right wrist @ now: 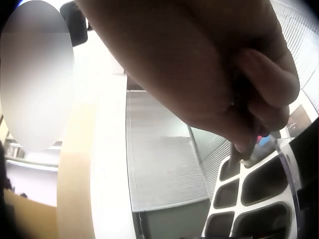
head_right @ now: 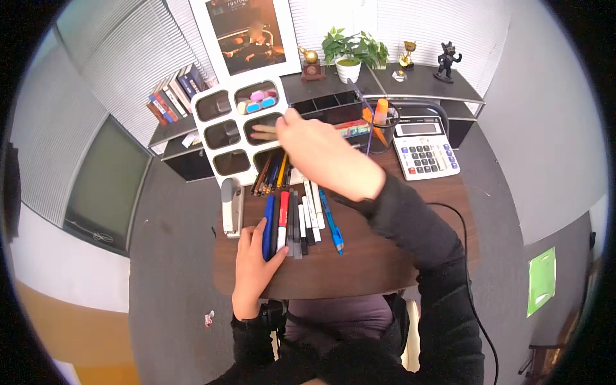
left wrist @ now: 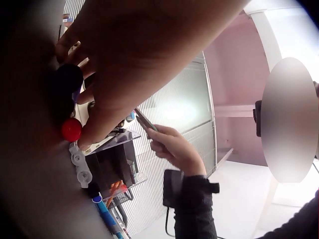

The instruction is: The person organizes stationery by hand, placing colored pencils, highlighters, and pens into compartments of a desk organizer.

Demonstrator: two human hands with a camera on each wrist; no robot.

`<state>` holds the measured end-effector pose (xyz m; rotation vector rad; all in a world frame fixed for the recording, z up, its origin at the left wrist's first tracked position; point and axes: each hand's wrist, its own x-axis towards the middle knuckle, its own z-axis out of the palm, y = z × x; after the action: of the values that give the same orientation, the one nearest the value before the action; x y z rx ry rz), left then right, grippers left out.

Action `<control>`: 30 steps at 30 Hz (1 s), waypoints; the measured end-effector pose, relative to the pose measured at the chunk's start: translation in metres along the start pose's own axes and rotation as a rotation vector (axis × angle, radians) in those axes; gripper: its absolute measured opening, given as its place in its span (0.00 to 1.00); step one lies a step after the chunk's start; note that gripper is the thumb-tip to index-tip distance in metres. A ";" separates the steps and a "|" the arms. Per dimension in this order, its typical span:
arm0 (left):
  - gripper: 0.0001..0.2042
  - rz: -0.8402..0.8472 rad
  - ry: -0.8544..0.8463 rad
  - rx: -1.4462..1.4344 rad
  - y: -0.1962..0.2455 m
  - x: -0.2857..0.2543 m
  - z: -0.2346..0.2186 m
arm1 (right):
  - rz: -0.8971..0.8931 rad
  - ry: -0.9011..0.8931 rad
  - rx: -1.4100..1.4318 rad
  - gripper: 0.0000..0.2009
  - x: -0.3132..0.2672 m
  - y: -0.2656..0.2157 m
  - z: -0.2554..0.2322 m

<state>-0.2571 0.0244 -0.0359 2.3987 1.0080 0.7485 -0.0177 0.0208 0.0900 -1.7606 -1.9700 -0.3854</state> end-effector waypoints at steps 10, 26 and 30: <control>0.35 0.002 -0.018 -0.020 -0.008 -0.003 -0.001 | -0.028 0.122 -0.068 0.06 0.051 -0.016 0.067; 0.36 -0.002 -0.012 0.043 -0.007 0.002 0.002 | -0.322 0.197 -0.032 0.06 0.035 0.002 0.080; 0.36 0.006 0.018 0.070 -0.007 0.001 0.006 | -0.292 0.291 0.045 0.05 0.028 0.000 0.065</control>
<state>-0.2561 0.0287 -0.0434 2.4599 1.0513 0.7500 -0.0299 0.0774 0.0486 -1.3049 -2.0025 -0.6495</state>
